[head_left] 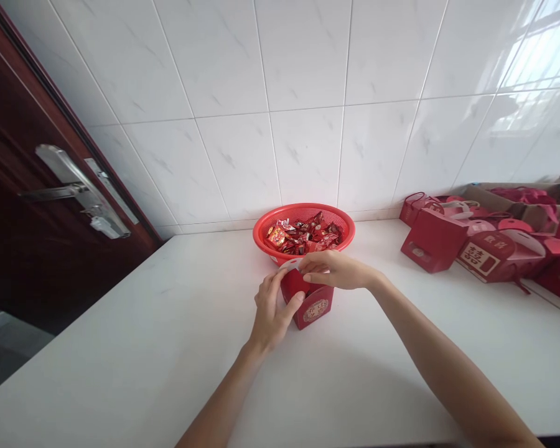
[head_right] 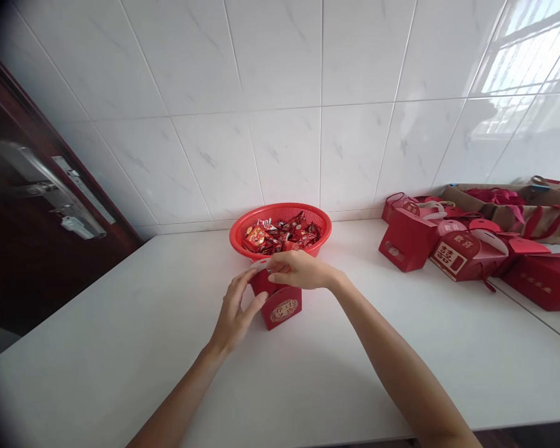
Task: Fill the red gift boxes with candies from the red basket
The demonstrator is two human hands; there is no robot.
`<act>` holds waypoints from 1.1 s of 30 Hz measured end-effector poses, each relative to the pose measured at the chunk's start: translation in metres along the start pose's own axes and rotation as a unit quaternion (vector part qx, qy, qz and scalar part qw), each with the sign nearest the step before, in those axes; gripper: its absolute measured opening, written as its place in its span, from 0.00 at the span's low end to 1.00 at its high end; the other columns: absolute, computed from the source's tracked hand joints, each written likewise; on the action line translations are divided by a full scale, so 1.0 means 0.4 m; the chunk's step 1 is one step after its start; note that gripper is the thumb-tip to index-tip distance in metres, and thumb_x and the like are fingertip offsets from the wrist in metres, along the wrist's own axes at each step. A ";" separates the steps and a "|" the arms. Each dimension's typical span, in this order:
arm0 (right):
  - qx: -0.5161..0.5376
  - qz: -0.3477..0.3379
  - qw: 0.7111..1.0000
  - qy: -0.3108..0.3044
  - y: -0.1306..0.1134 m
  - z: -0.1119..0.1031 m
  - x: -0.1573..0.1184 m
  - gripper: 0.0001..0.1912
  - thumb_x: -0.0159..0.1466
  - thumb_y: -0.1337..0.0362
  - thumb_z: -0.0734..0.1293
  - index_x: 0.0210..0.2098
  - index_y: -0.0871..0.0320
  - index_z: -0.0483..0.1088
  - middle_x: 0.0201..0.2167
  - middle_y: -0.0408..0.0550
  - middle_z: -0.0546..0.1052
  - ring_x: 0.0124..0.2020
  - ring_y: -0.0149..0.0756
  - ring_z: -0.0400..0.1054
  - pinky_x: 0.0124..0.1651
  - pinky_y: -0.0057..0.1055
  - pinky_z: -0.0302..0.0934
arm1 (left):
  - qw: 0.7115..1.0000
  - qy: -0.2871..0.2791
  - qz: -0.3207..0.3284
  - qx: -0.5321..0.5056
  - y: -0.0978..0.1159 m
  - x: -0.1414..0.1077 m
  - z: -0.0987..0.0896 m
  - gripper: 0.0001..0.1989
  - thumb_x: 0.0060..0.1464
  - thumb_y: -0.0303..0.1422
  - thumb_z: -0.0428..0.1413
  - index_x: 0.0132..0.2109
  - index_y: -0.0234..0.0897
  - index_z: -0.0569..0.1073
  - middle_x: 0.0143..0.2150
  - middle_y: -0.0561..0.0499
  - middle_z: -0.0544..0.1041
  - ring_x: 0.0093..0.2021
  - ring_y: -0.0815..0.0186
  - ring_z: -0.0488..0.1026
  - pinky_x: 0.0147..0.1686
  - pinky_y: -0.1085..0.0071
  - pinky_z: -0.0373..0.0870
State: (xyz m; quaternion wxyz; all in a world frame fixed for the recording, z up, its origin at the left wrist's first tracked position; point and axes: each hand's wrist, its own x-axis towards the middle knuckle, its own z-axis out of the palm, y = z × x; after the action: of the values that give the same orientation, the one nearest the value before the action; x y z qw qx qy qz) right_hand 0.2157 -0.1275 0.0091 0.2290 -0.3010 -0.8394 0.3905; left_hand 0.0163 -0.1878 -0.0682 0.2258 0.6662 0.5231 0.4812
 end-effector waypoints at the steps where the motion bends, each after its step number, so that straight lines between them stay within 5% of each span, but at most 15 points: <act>1: 0.002 -0.006 1.000 0.000 0.002 -0.001 0.000 0.12 0.65 0.61 0.65 0.46 0.58 0.73 0.44 0.51 0.79 0.46 0.40 0.75 0.52 0.40 0.69 | 1.000 -0.009 0.007 -0.009 0.002 0.001 -0.002 0.25 0.57 0.45 0.57 0.60 0.47 0.68 0.62 0.45 0.69 0.64 0.51 0.64 0.64 0.48 0.58; 7: -0.029 -0.006 0.999 0.017 0.006 -0.017 -0.006 0.12 0.65 0.60 0.65 0.45 0.57 0.75 0.45 0.50 0.79 0.48 0.41 0.74 0.50 0.38 0.69 | 0.998 -0.047 0.010 -0.028 -0.001 0.004 -0.006 0.17 0.59 0.45 0.55 0.50 0.43 0.78 0.61 0.44 0.69 0.64 0.51 0.64 0.65 0.50 0.58; 17: -0.029 0.028 0.998 -0.047 -0.001 -0.058 -0.036 0.25 0.59 0.48 0.72 0.50 0.55 0.75 0.49 0.50 0.78 0.52 0.42 0.72 0.57 0.39 0.65 | 0.999 -0.035 0.037 -0.017 -0.002 0.002 -0.007 0.18 0.56 0.45 0.58 0.50 0.42 0.78 0.61 0.43 0.70 0.62 0.49 0.66 0.62 0.49 0.62; 22: -0.033 0.070 0.996 -0.037 0.010 -0.058 -0.035 0.25 0.54 0.53 0.75 0.49 0.57 0.74 0.49 0.51 0.77 0.48 0.42 0.73 0.54 0.40 0.66 | 0.999 0.006 0.047 -0.003 -0.001 0.005 0.000 0.14 0.55 0.40 0.59 0.47 0.41 0.75 0.54 0.45 0.75 0.56 0.53 0.72 0.58 0.53 0.68; 27: -0.086 0.098 0.991 -0.019 0.022 -0.041 -0.024 0.25 0.55 0.59 0.74 0.51 0.56 0.70 0.48 0.52 0.77 0.43 0.41 0.75 0.46 0.38 0.69 | 0.998 0.019 0.036 -0.039 0.011 0.004 -0.003 0.24 0.54 0.38 0.61 0.56 0.41 0.65 0.53 0.45 0.76 0.57 0.56 0.72 0.54 0.57 0.71; 33: -0.145 0.120 0.982 -0.015 0.013 -0.033 -0.026 0.21 0.56 0.60 0.73 0.48 0.57 0.70 0.48 0.53 0.76 0.45 0.44 0.73 0.40 0.36 0.68 | 0.999 0.005 0.032 -0.003 0.001 0.009 -0.004 0.15 0.54 0.39 0.61 0.47 0.41 0.75 0.52 0.44 0.76 0.54 0.54 0.73 0.56 0.55 0.70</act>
State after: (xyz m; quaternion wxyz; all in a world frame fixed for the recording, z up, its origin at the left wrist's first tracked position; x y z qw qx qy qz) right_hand 0.2331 -0.1252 0.0111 0.1220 -0.4240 -0.8480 0.2937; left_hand 0.0153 -0.1849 -0.0657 0.2090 0.6795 0.5014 0.4931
